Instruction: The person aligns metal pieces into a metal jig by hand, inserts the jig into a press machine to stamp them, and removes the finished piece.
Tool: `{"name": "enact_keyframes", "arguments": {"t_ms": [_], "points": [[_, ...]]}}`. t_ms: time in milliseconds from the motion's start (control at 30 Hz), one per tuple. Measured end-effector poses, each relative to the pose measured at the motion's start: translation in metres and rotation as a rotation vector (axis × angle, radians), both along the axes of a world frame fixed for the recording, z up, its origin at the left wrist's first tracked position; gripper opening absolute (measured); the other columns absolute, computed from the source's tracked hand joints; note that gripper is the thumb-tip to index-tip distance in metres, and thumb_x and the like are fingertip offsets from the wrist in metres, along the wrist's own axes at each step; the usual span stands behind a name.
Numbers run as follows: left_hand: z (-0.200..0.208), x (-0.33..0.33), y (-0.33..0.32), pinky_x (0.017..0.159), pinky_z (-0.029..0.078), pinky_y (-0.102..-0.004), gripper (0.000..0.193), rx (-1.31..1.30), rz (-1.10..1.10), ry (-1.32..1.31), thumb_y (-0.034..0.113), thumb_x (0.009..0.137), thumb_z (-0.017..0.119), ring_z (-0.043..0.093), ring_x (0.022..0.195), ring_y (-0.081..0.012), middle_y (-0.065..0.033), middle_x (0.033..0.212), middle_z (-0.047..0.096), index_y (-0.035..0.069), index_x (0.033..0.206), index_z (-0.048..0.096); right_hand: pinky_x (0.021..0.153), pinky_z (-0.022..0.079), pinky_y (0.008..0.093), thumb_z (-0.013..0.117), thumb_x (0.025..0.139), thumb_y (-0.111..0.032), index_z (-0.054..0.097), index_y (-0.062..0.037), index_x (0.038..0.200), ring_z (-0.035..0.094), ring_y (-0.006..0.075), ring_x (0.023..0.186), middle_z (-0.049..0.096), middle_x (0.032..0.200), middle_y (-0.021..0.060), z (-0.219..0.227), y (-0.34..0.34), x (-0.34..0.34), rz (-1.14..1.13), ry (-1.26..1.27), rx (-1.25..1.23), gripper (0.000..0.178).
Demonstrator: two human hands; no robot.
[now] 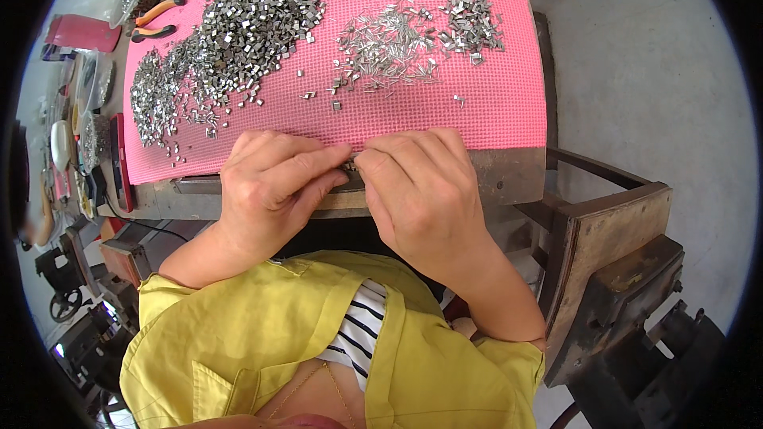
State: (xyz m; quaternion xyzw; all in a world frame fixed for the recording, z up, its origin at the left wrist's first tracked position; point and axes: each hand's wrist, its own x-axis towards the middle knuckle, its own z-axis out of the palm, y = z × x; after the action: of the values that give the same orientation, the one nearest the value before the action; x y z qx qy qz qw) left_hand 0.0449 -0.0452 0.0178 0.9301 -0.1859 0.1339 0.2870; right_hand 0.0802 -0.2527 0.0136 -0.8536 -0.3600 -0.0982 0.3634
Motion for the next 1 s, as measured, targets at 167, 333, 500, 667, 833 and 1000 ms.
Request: {"name": "enact_keyframes", "arguments": {"t_ms": [167,333,500,667,833,1000], "points": [[0.005,-0.011,0.028,0.077,0.052,-0.0356,0.051,-0.055,-0.061,-0.117,0.011,0.066,0.091,0.068,0.085,-0.0256,-0.0072,0.098,0.073,0.007,0.116,0.077,0.086,0.048,0.0428,0.077,0.076,-0.001,0.070,-0.0025,0.105,0.067,0.0297,0.098,0.070,0.104,0.0091,-0.001,-0.006,-0.004,-0.036,0.002,0.012,0.030],[0.004,-0.055,0.131,0.075,0.051,-0.0376,0.055,0.154,0.013,-0.105,0.013,0.063,0.091,0.068,0.088,-0.0262,-0.0062,0.098,0.072,0.009,0.117,0.078,0.095,0.048,0.0455,0.083,0.074,-0.007,0.071,-0.0042,0.112,0.063,0.0344,0.110,0.068,0.113,0.0116,-0.008,-0.018,-0.015,-0.122,0.018,-0.021,0.039],[-0.011,-0.083,0.181,0.079,0.051,-0.0388,0.058,0.275,0.217,-0.179,0.011,0.063,0.090,0.069,0.092,-0.0267,-0.0075,0.100,0.075,0.008,0.120,0.077,0.097,0.047,0.0447,0.085,0.074,-0.010,0.072,-0.0056,0.114,0.063,0.0330,0.111,0.069,0.113,0.0103,-0.022,-0.017,-0.014,-0.128,-0.012,0.063,0.042],[-0.001,-0.083,0.183,0.077,0.049,-0.0412,0.052,0.138,0.036,-0.399,0.002,0.061,0.085,0.067,0.077,-0.0293,-0.0088,0.087,0.071,0.006,0.111,0.070,0.098,0.047,0.0430,0.088,0.074,-0.014,0.073,-0.0073,0.115,0.064,0.0312,0.111,0.071,0.112,0.0088,-0.030,-0.022,-0.015,-0.179,-0.010,0.117,0.044],[0.036,-0.084,0.143,0.073,0.048,-0.0402,0.086,-0.072,-0.161,-0.518,0.008,0.069,0.093,0.066,0.075,-0.0247,-0.0072,0.092,0.073,0.016,0.141,0.047,0.098,0.048,0.0429,0.089,0.075,-0.016,0.072,-0.0078,0.116,0.064,0.0306,0.110,0.071,0.112,0.0079,-0.041,-0.020,-0.017,-0.199,-0.025,0.181,0.045],[0.041,-0.043,0.055,0.075,0.053,-0.0373,0.084,-0.152,-0.344,-0.509,0.016,0.073,0.095,0.074,0.089,-0.0226,-0.0059,0.106,0.078,0.020,0.143,0.049,0.102,0.048,0.0451,0.087,0.079,-0.021,0.071,-0.0066,0.121,0.062,0.0339,0.116,0.068,0.121,0.0111,-0.053,-0.022,-0.027,-0.307,-0.097,0.189,0.048]]}}
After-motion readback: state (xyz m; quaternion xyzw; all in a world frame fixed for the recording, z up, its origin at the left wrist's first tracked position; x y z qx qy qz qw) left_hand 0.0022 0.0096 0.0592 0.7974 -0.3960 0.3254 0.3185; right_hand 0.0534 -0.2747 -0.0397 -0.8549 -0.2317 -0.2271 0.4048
